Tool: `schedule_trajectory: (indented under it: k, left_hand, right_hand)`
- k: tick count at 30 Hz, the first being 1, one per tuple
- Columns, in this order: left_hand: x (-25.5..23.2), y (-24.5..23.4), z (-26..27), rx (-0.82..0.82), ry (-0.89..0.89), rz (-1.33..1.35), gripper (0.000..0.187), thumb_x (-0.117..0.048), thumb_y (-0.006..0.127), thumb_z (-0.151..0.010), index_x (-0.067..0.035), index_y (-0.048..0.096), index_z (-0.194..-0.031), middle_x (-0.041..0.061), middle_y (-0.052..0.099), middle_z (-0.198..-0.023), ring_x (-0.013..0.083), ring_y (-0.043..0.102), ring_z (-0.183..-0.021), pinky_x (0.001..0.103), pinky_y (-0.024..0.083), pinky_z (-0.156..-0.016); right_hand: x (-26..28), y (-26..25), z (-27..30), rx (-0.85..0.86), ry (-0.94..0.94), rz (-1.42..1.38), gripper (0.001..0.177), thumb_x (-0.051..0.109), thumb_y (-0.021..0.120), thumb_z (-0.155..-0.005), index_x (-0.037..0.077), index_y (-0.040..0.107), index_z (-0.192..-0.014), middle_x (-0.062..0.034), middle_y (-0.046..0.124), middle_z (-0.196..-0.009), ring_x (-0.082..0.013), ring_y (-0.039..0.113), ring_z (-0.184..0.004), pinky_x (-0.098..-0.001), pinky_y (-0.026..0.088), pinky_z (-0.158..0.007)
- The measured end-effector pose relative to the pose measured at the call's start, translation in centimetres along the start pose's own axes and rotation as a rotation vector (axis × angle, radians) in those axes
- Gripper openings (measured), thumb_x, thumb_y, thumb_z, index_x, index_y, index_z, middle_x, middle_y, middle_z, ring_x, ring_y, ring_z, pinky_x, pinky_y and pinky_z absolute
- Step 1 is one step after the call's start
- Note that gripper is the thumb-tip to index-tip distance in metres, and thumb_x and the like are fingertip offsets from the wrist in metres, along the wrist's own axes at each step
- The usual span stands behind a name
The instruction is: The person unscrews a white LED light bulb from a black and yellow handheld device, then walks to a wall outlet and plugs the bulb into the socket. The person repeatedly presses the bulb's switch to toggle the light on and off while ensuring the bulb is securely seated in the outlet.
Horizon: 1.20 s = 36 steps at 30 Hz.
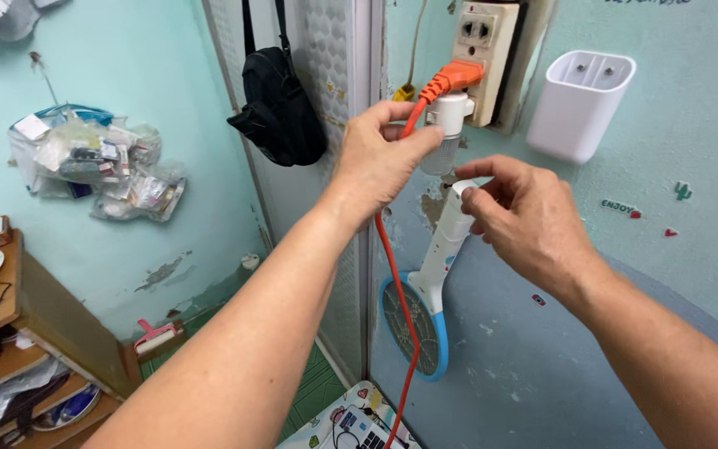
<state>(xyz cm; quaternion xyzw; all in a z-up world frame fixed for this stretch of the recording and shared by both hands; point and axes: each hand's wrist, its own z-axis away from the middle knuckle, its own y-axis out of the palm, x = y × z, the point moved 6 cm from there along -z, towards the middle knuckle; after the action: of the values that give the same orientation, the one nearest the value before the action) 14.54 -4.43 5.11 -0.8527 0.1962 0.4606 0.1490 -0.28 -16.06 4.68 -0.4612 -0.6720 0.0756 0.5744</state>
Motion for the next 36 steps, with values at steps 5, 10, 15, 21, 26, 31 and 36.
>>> schedule_trajectory:
  k: [5, 10, 15, 21, 26, 31, 36]
  left_hand:
    - [0.1, 0.2, 0.2, -0.117, 0.054, -0.132, 0.037, -0.026, 0.077, -0.08, -0.002, 0.075, -0.108, 0.006, 0.079, -0.09, 0.0112, 0.073, -0.081, 0.027, 0.058, -0.075]
    - [-0.3, 0.3, 0.0, -0.187, 0.082, -0.136, 0.031, -0.024, 0.076, -0.081, -0.003, 0.077, -0.104, 0.005, 0.079, -0.087, 0.0111, 0.072, -0.077, 0.028, 0.056, -0.072]
    - [-0.9, 0.6, 1.1, -0.203, 0.076, -0.116, 0.031, -0.021, 0.074, -0.082, -0.003, 0.076, -0.107, 0.004, 0.074, -0.082, 0.009, 0.065, -0.07, 0.028, 0.054, -0.065]
    - [-0.6, 0.7, 1.7, -0.203, -0.003, -0.04, 0.034, -0.021, 0.072, -0.084, -0.007, 0.078, -0.114, 0.0, 0.073, -0.078, 0.0061, 0.061, -0.067, 0.027, 0.051, -0.062]
    - [-0.1, 0.2, 2.1, -0.187, 0.11, -0.08, 0.036, -0.021, 0.073, -0.085, -0.008, 0.077, -0.119, -0.001, 0.065, -0.085, 0.0055, 0.062, -0.07, 0.025, 0.053, -0.065]
    - [1.3, 0.3, 1.2, -0.137, -0.008, 0.041, 0.039, -0.026, 0.077, -0.085, -0.005, 0.079, -0.118, 0.003, 0.074, -0.087, 0.0051, 0.06, -0.075, 0.025, 0.051, -0.067]
    - [0.0, 0.7, -0.9, -0.063, 0.052, 0.171, 0.044, -0.029, 0.08, -0.085, -0.002, 0.076, -0.12, 0.005, 0.078, -0.107, 0.0082, 0.067, -0.094, 0.026, 0.053, -0.087]
  right_hand:
    - [-1.0, 0.0, 0.3, 0.019, 0.09, 0.038, 0.03, 0.02, 0.059, -0.096, 0.012, 0.071, -0.122, -0.0064, 0.079, -0.086, -0.0138, 0.074, -0.073, -0.0315, 0.063, -0.068]
    - [-1.5, 0.2, 0.3, 0.045, 0.13, -0.031, 0.03, 0.021, 0.059, -0.097, 0.012, 0.07, -0.123, -0.0072, 0.079, -0.091, -0.015, 0.073, -0.076, -0.0317, 0.063, -0.07]
    - [-1.9, 0.0, 0.0, 0.034, 0.16, -0.053, 0.03, 0.023, 0.058, -0.098, 0.012, 0.07, -0.123, -0.0077, 0.079, -0.092, -0.0148, 0.074, -0.076, -0.0322, 0.064, -0.069]
    - [-2.2, -0.1, -0.2, 0.039, 0.183, -0.053, 0.028, 0.025, 0.06, -0.1, 0.011, 0.071, -0.122, -0.0091, 0.079, -0.092, -0.0169, 0.073, -0.077, -0.0334, 0.063, -0.071]
    - [-2.6, 0.3, 0.0, 0.047, 0.173, -0.037, 0.03, 0.026, 0.059, -0.1, 0.012, 0.069, -0.124, -0.0087, 0.078, -0.093, -0.0162, 0.074, -0.078, -0.032, 0.064, -0.071]
    - [-3.1, 0.4, -0.3, 0.055, 0.152, -0.055, 0.032, 0.024, 0.058, -0.098, 0.011, 0.069, -0.125, -0.0086, 0.078, -0.093, -0.0158, 0.074, -0.077, -0.0326, 0.064, -0.071]
    - [-3.7, 0.3, -0.3, 0.072, 0.178, -0.069, 0.032, 0.024, 0.059, -0.097, 0.011, 0.07, -0.124, -0.0084, 0.079, -0.091, -0.0166, 0.073, -0.075, -0.0334, 0.064, -0.071]
